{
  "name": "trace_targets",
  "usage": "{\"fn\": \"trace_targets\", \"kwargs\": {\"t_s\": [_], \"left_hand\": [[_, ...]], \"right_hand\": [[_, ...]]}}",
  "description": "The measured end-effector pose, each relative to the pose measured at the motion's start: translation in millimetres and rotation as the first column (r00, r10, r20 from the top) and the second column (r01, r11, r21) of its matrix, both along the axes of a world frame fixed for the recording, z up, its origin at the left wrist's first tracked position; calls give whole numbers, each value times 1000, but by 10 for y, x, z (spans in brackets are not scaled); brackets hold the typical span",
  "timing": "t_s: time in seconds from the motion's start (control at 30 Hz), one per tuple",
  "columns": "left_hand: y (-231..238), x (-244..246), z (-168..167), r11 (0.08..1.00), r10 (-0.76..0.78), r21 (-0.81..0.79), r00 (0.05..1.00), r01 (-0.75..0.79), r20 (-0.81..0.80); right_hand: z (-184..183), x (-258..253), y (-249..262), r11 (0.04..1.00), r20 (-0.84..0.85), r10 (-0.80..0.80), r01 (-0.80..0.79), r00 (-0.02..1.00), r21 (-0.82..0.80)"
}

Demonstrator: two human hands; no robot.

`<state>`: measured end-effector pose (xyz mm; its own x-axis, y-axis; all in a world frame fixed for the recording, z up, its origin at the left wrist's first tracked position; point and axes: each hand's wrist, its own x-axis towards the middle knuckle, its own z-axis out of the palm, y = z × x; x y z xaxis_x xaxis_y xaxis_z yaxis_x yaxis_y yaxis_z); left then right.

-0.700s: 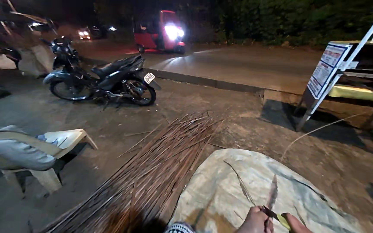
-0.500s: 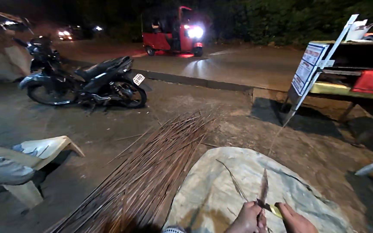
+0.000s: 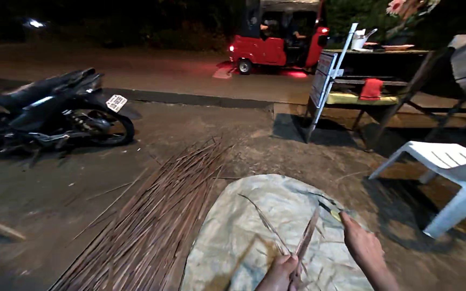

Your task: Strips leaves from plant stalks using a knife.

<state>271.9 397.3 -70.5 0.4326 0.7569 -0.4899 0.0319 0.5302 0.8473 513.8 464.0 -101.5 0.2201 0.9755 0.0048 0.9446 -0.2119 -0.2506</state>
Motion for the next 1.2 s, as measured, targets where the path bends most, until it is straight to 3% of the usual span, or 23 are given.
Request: {"fn": "trace_targets", "kwargs": {"t_s": [0.37, 0.5, 0.6, 0.7, 0.97, 1.07, 1.2], "left_hand": [[-67, -75, 76, 996, 71, -53, 996, -68, 58], [-33, -74, 110, 991, 123, -58, 990, -119, 71], [10, -83, 114, 983, 182, -24, 980, -181, 78], [44, -101, 104, 969, 243, 8, 964, -245, 106], [90, -47, 104, 976, 216, 4, 970, -218, 114], [57, -9, 104, 980, 198, -8, 975, -198, 101], [7, 2, 98, 985, 171, -19, 977, -170, 128]], "right_hand": [[196, -62, -53, 991, -110, -109, 117, 988, 70], [218, -273, -191, 969, -236, 156, -102, 959, 225], [35, -574, -379, 830, -193, 469, -355, 862, 430], [-131, -747, -437, 714, -78, 598, -486, 798, 503], [-148, -654, -291, 762, 52, 501, -469, 864, 447], [-131, -623, -247, 853, -18, 439, -410, 898, 322], [-209, -578, -184, 829, 33, 398, -375, 917, 416]]}}
